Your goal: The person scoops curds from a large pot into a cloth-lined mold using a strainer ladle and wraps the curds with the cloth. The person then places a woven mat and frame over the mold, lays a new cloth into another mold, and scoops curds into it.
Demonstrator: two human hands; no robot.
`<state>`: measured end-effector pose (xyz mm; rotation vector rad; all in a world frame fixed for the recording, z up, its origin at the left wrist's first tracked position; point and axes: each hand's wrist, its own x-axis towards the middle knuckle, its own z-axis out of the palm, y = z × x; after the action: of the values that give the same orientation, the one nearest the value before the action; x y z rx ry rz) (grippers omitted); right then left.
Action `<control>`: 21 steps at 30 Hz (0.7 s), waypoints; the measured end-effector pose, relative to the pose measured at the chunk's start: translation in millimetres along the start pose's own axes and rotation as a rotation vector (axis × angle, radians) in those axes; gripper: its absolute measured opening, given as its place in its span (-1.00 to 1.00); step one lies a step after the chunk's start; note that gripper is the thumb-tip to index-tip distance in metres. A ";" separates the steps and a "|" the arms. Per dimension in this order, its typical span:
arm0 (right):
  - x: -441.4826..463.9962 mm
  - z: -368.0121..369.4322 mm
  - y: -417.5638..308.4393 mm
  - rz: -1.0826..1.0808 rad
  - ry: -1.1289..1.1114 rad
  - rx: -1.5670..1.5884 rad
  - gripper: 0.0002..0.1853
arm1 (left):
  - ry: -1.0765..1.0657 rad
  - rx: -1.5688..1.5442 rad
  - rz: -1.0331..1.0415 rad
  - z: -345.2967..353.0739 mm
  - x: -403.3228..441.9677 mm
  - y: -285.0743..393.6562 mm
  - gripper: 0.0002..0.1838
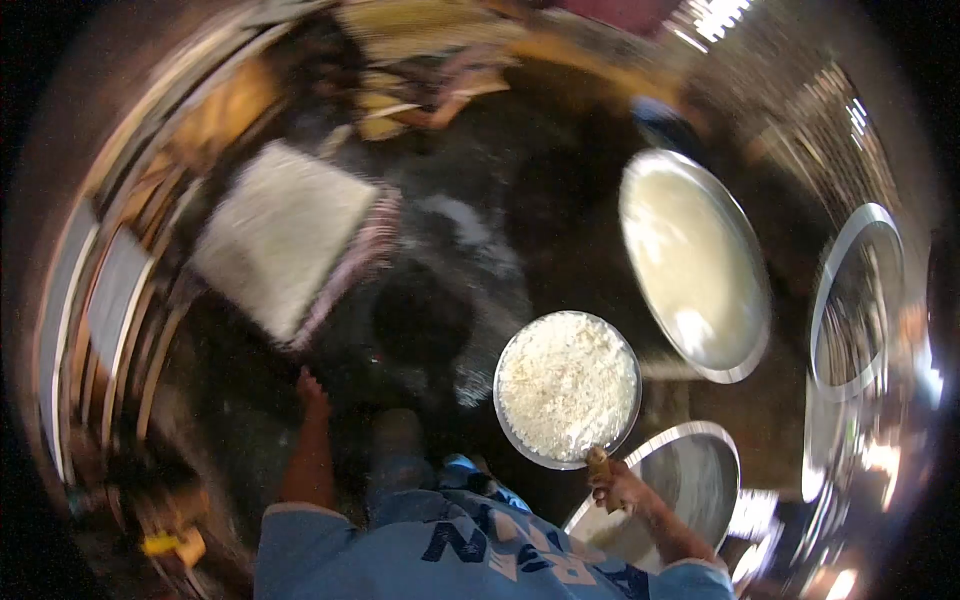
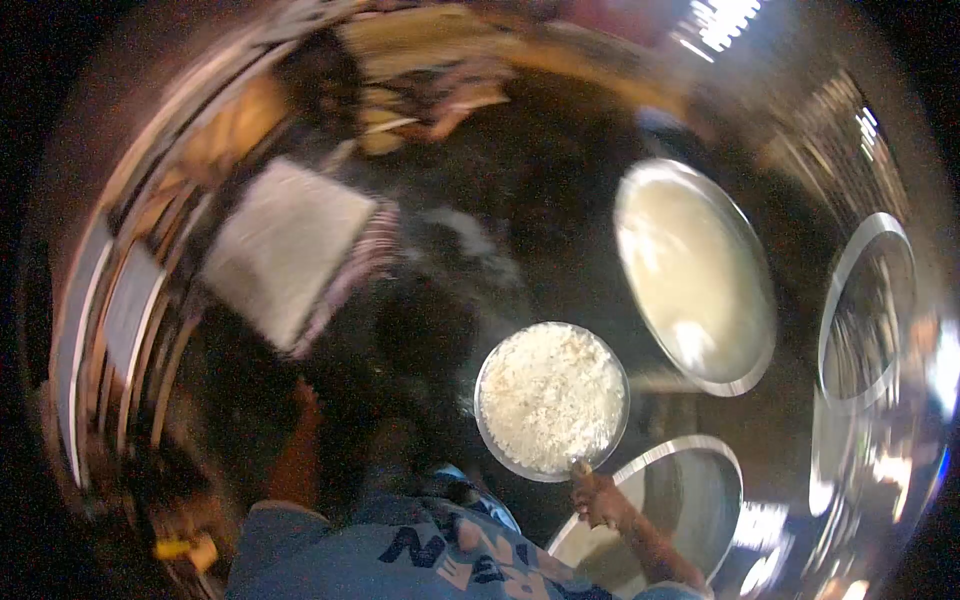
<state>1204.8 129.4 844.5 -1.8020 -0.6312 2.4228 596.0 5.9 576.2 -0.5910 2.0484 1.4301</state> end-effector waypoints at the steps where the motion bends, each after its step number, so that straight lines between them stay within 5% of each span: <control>1: 26.5 30.9 -24.4 0.008 -0.034 -0.040 -0.82 | 0.038 -0.056 -0.003 -7.4 22.0 4.9 -0.46; 3: 72.0 116.5 -67.7 -0.045 -0.061 -0.100 -0.85 | 0.093 -0.122 -0.017 -21.2 62.2 20.7 -0.44; 4: 154.0 84.7 -47.1 -0.249 -0.164 -0.402 -0.84 | 0.115 -0.150 -0.026 -24.4 79.7 29.4 -0.43; 6: 176.1 202.1 -98.2 -0.091 -0.129 -0.342 -0.81 | 0.130 -0.179 -0.057 -21.5 108.9 39.8 -0.40; 11: 289.3 397.9 -143.2 -0.126 -0.314 -0.418 -0.78 | 0.117 -0.216 -0.149 -2.3 152.1 52.0 -0.33; 16: 429.2 502.0 -128.4 -0.084 -0.391 -0.437 -0.79 | 0.082 -0.229 -0.225 8.8 181.6 51.9 -0.25; 19: 521.8 526.6 -106.3 -0.237 -0.424 -0.582 -0.79 | 0.071 -0.210 -0.278 12.6 194.9 52.1 -0.20; 21: 464.4 604.8 -136.9 0.042 -0.206 -0.473 -0.82 | 0.066 -0.183 -0.322 14.9 198.9 38.5 -0.17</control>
<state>469.6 212.2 614.4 -1.7199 -1.2917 2.6776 426.7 25.7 465.8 -1.0064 1.7813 1.4250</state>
